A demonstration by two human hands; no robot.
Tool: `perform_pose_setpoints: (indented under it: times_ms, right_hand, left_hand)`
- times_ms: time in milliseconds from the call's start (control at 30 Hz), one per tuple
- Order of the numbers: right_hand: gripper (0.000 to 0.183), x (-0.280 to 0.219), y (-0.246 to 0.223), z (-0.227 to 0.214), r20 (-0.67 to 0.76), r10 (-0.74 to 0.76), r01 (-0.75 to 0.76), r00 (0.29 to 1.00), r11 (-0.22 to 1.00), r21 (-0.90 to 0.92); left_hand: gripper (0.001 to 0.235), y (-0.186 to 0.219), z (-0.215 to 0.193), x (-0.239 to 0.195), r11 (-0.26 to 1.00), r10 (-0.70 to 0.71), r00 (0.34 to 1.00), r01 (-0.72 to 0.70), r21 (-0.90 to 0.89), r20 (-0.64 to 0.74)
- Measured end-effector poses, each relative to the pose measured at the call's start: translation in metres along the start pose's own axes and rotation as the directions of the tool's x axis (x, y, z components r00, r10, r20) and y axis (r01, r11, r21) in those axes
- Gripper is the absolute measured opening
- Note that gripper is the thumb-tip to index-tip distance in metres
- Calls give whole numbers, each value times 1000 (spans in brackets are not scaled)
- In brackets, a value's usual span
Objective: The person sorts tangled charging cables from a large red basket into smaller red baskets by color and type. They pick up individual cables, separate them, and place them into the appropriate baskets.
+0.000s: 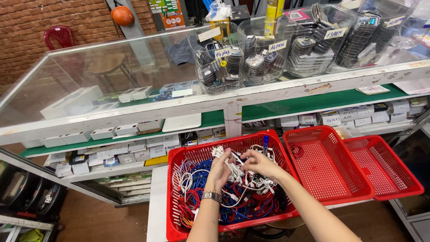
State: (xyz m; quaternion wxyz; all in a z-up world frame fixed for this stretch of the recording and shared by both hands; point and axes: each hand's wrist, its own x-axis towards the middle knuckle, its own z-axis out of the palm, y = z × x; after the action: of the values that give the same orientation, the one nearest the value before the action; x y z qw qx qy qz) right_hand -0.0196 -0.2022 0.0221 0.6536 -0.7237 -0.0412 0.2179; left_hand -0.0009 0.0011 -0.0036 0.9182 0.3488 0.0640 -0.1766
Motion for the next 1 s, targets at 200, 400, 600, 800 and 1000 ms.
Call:
perform_pose_setpoints:
  times_ms: [200,400,600,800,1000]
  right_hand:
    - [28,-18,-2,-17,28,53,-56,998,993,108]
    - [25,-36,-31,-2,2,-239,209,971,852,480]
    - [25,-45,-86,-3,-85,-487,446,869,846,-291]
    - [24,-35,-109,-13,201,-159,238,967,846,-477]
    - [22,5,-74,2,117,-304,324,946,846,-424]
  left_hand:
    - [31,1,-18,13,992,45,993,-57,-109,-113]
    - [24,-17,-44,25,996,-82,948,70,-49,-308]
    - [21,-17,-52,26,995,-66,989,56,-77,-135]
    - [32,13,1,-13,978,-138,990,142,155,-35]
    - [35,15,34,-43,968,-223,945,186,169,238]
